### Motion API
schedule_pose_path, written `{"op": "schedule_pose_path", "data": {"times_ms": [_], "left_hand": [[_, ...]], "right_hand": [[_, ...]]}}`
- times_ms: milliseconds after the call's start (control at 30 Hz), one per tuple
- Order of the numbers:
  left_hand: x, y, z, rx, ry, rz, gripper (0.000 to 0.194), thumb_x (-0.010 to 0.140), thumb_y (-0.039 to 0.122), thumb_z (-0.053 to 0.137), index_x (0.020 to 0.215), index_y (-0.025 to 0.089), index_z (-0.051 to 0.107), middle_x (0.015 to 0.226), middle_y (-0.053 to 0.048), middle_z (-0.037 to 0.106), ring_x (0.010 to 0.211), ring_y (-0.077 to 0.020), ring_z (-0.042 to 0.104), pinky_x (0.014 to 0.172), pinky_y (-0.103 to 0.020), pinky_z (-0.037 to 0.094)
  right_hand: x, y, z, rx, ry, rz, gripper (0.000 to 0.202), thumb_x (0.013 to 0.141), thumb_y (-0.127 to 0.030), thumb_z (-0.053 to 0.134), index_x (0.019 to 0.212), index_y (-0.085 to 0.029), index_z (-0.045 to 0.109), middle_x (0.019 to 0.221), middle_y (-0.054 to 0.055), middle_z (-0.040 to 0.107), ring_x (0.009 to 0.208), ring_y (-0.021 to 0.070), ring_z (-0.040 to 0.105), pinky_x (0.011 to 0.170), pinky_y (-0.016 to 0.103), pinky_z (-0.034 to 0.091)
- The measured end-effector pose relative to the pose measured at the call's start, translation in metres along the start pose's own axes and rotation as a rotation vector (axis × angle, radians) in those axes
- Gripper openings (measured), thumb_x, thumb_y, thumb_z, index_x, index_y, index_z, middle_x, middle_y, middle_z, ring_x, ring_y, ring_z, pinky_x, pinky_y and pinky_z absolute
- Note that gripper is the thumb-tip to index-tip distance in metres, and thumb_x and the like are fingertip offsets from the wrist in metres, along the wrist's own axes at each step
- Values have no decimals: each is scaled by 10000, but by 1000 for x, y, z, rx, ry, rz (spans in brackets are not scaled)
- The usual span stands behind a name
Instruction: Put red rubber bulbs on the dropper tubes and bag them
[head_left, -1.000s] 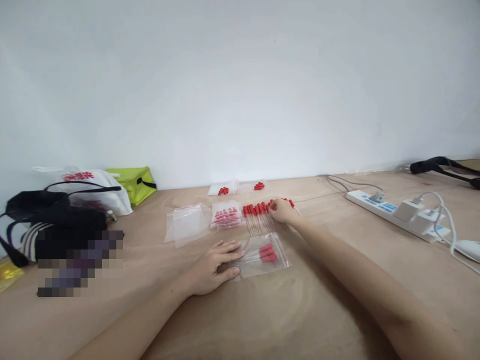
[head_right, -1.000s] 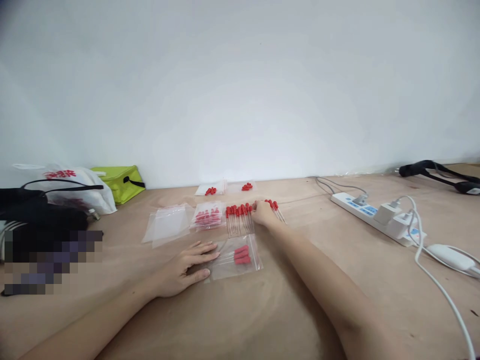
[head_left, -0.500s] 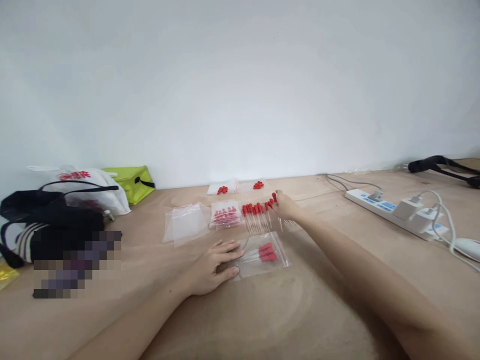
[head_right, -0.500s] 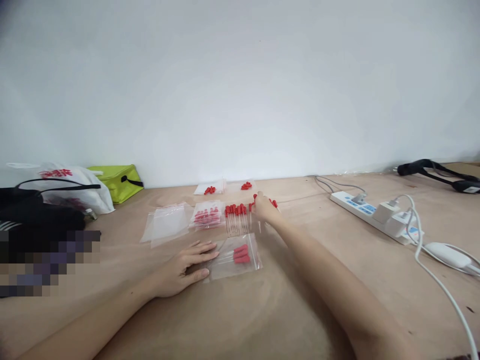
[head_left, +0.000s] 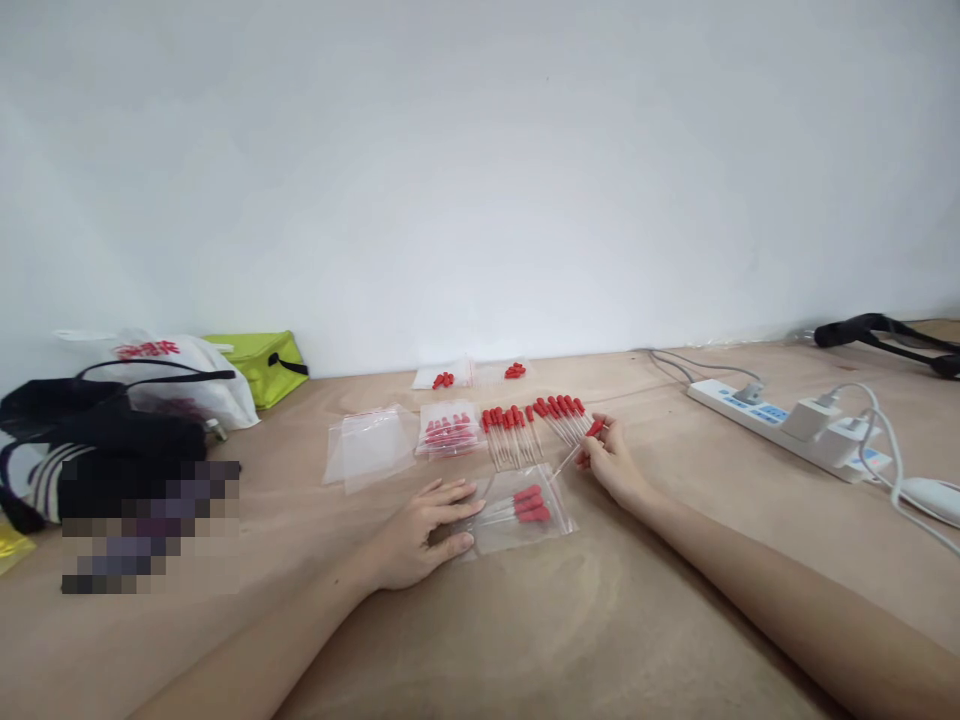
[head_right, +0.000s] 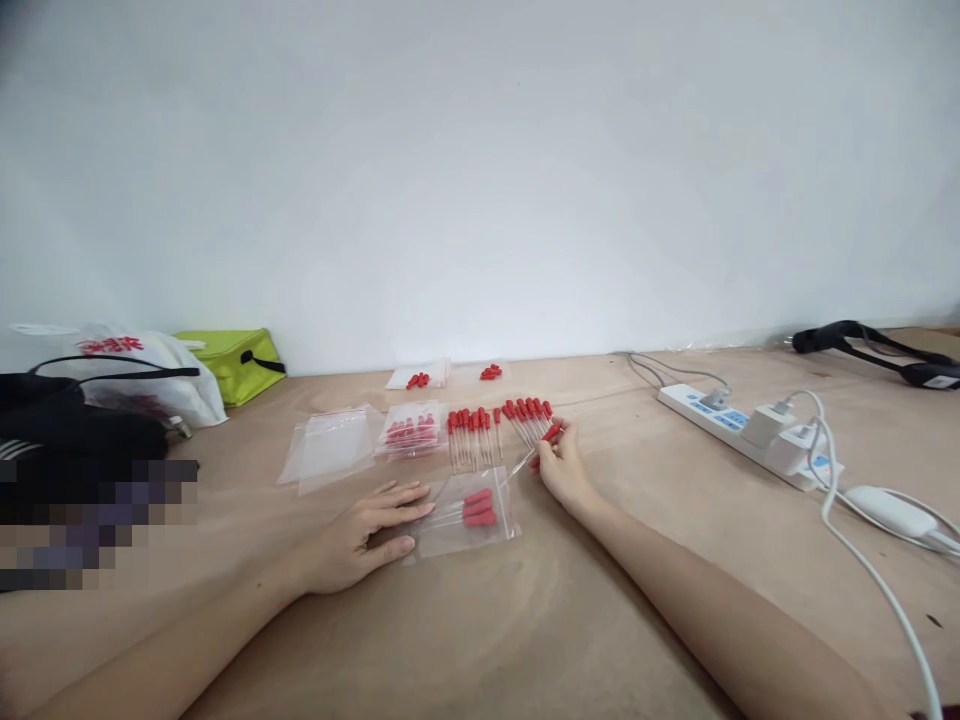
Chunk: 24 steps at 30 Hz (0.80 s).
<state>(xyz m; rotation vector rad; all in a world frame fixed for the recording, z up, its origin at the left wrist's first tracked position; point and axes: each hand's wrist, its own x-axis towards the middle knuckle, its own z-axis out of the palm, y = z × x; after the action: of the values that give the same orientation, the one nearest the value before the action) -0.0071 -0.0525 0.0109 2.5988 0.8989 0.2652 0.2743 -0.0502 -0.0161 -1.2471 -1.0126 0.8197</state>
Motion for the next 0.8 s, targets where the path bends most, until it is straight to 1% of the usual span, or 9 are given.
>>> {"op": "schedule_pose_path", "data": {"times_ms": [133,300,433,533,633,667,733,800], "left_hand": [[-1,-1,0,-16,1,-2,402,834,421,431,1225,332,415,1343,3,351,1247,-218,282,1030,-458,188],[0,2,-1,5,-9,-1,415,837,421,423,1238,317,404,1343,-2,351,1244,-212,289,1034,-453,185],[-1,3,-1,-9,14,16,457,843,411,415,1282,314,331,1338,9,364,1243,-202,291,1038,-430,199],[-2,1,1,-10,28,16,481,841,415,417,1296,309,303,1339,12,363,1243,-201,289,1040,-418,206],[-2,1,1,1,25,20,487,842,414,414,1301,302,295,1345,12,353,1245,-198,284,1045,-415,192],[-1,1,1,2,24,21,485,843,413,413,1300,302,295,1346,13,351,1246,-196,283,1046,-413,190],[-1,2,1,2,21,17,481,843,414,413,1297,304,301,1345,15,353,1244,-193,286,1045,-407,195],[0,3,0,3,19,14,478,842,416,414,1294,305,309,1340,16,361,1241,-194,293,1045,-407,194]], "right_hand": [[-5,2,9,107,14,69,315,660,-210,485,911,-240,297,628,-67,459,461,102,505,455,243,451],[-16,-3,11,223,-92,213,176,709,-229,480,835,-219,357,632,-56,488,466,72,522,483,217,464],[-27,-11,9,231,-104,227,234,695,-241,549,824,-217,354,611,-62,507,459,71,525,457,202,457],[-33,-13,8,169,-144,239,268,676,-302,595,785,-209,368,579,-65,514,421,68,513,379,176,406],[-36,-12,11,68,-256,215,302,633,-363,638,749,-194,417,519,-77,503,329,51,440,283,152,296],[-36,-10,12,47,-298,210,316,611,-377,655,742,-188,439,513,-75,512,314,48,425,276,153,286],[-37,-7,17,55,-366,228,339,571,-400,681,733,-175,484,524,-54,551,340,65,464,312,172,346],[-38,-5,21,120,-436,254,342,564,-432,675,714,-163,525,544,-20,584,429,105,545,417,223,441]]}}
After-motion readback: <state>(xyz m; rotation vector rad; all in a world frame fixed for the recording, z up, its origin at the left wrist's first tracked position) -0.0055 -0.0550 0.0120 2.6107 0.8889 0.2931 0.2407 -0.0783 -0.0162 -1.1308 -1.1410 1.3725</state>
